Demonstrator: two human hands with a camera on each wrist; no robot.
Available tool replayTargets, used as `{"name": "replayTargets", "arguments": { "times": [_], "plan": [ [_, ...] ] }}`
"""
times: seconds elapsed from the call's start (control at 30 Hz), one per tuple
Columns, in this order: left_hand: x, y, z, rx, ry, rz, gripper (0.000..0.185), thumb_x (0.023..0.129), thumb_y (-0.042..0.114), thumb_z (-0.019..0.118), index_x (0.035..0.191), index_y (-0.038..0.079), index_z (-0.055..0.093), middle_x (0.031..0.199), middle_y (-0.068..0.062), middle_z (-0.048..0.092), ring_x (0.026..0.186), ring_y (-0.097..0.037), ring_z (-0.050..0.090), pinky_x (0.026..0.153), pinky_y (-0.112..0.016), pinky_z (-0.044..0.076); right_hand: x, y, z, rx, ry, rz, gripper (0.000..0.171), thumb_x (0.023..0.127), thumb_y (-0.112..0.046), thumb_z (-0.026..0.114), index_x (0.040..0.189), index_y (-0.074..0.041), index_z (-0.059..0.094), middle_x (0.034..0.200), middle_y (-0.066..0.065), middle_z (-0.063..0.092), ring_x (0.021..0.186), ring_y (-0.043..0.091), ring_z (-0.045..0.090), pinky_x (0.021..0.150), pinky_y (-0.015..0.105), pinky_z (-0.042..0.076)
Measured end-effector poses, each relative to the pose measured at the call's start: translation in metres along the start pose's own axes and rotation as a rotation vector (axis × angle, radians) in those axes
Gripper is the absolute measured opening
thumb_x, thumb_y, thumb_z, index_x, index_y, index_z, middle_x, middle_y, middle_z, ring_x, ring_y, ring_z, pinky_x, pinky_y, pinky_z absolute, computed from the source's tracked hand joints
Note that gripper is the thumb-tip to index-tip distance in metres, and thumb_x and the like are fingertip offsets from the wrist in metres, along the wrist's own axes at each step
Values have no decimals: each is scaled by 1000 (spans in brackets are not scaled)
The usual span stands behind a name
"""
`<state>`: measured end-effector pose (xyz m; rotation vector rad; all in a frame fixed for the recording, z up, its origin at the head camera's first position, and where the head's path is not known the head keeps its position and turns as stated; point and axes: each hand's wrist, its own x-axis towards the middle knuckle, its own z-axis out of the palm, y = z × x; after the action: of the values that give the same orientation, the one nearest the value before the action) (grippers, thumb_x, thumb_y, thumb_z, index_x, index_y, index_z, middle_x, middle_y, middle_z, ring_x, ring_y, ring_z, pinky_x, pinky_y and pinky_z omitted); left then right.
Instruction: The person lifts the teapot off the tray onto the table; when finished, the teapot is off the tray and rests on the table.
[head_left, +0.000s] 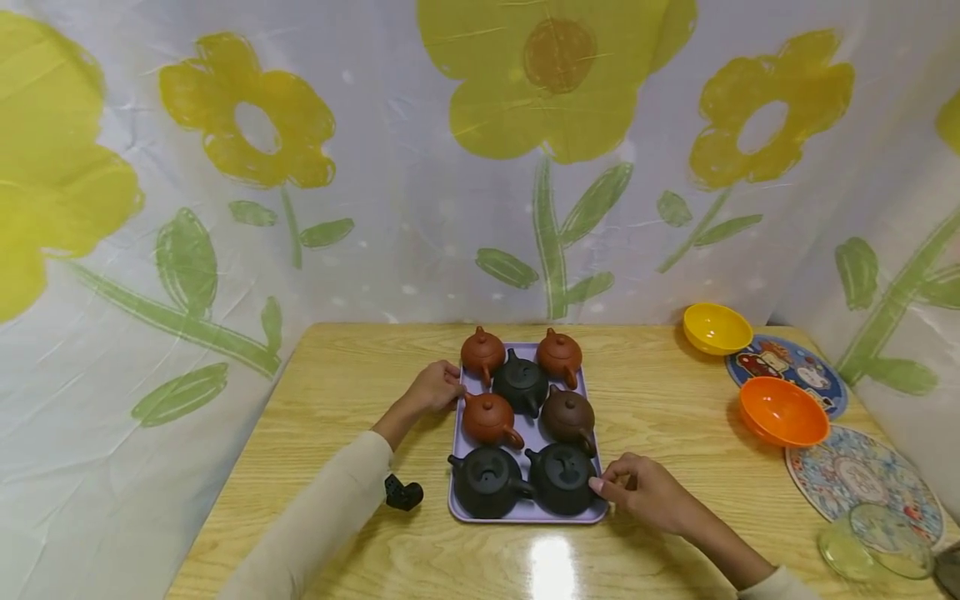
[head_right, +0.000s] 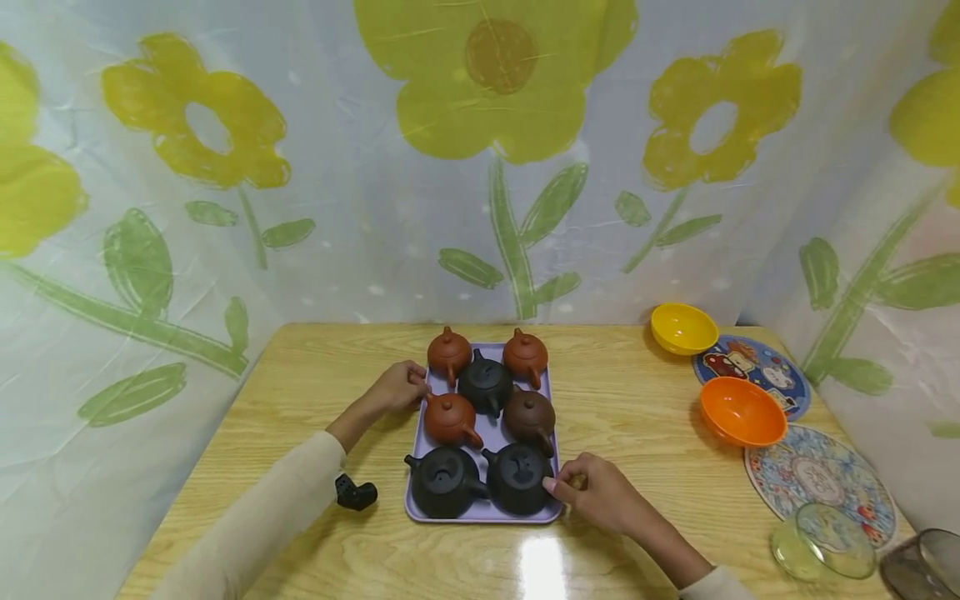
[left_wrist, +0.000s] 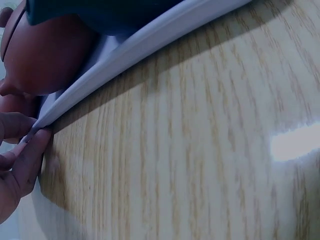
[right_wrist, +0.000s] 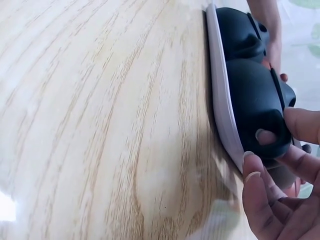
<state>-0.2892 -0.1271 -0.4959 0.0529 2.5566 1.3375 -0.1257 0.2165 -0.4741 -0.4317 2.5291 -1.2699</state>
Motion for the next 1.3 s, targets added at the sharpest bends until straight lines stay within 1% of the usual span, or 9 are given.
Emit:
{"name": "replayTargets", "arguments": {
  "times": [0.13, 0.33, 0.43, 0.57, 0.8, 0.9, 1.03, 1.17, 1.3],
  "plan": [
    [1, -1, 1, -34, -12, -5, 34, 89, 1, 64, 120, -8, 55, 99, -18, 66, 66, -15, 60, 57, -25, 58, -1, 1, 2, 20, -4, 15, 30, 97, -34, 66, 80, -10, 69, 88, 4, 59, 59, 13, 57, 51, 24, 49],
    [3, -4, 1, -74, -10, -15, 34, 87, -2, 64, 119, -9, 55, 100, -20, 67, 64, -14, 59, 57, -25, 59, 1, 2, 5, 61, -30, 54, 37, 98, -36, 65, 77, -6, 65, 86, 6, 58, 59, 14, 59, 51, 24, 49],
    [3, -6, 1, -84, -9, -24, 34, 87, -2, 63, 119, -9, 54, 102, -21, 66, 65, -14, 60, 58, -26, 60, 1, -1, 4, 110, -46, 82, 38, 98, -36, 65, 78, -3, 65, 77, 7, 60, 60, 16, 60, 48, 24, 47],
    [2, -6, 1, -96, -7, -37, 35, 87, -1, 64, 120, -8, 55, 104, -21, 66, 67, -15, 61, 60, -26, 60, 1, -4, 2, 162, -61, 98, 38, 98, -33, 65, 81, 0, 66, 70, 8, 60, 61, 19, 62, 49, 25, 50],
    [1, -7, -1, -119, -17, -42, 36, 89, -2, 65, 122, -9, 55, 106, -21, 64, 73, -16, 62, 62, -27, 61, 0, -5, -3, 235, -72, 121, 35, 98, -26, 66, 82, 6, 66, 74, 8, 61, 61, 16, 58, 52, 23, 50],
    [1, -8, -1, -123, -25, -40, 36, 88, -2, 65, 122, -9, 55, 107, -21, 64, 73, -17, 62, 62, -27, 61, 0, -4, -6, 256, -76, 134, 35, 98, -25, 66, 84, 8, 66, 77, 8, 63, 66, 17, 61, 55, 24, 54],
    [1, -7, -1, -127, -29, -36, 35, 89, -3, 64, 122, -9, 54, 106, -21, 64, 74, -17, 62, 63, -27, 61, -2, -5, -12, 268, -84, 144, 37, 98, -24, 66, 87, 11, 65, 84, 9, 65, 75, 23, 68, 61, 27, 60],
    [2, -5, -1, -129, -30, -38, 35, 90, -3, 63, 124, -8, 54, 106, -20, 63, 77, -18, 62, 63, -27, 61, -4, -7, -20, 269, -93, 151, 36, 98, -25, 66, 89, 10, 66, 86, 10, 65, 77, 25, 69, 63, 30, 62],
    [2, -4, -1, -131, -33, -43, 36, 90, -3, 63, 124, -8, 54, 108, -21, 62, 79, -18, 63, 64, -28, 61, -7, -5, -28, 268, -104, 163, 36, 98, -25, 65, 89, 9, 66, 88, 7, 66, 79, 25, 69, 65, 32, 62]
  ]
}}
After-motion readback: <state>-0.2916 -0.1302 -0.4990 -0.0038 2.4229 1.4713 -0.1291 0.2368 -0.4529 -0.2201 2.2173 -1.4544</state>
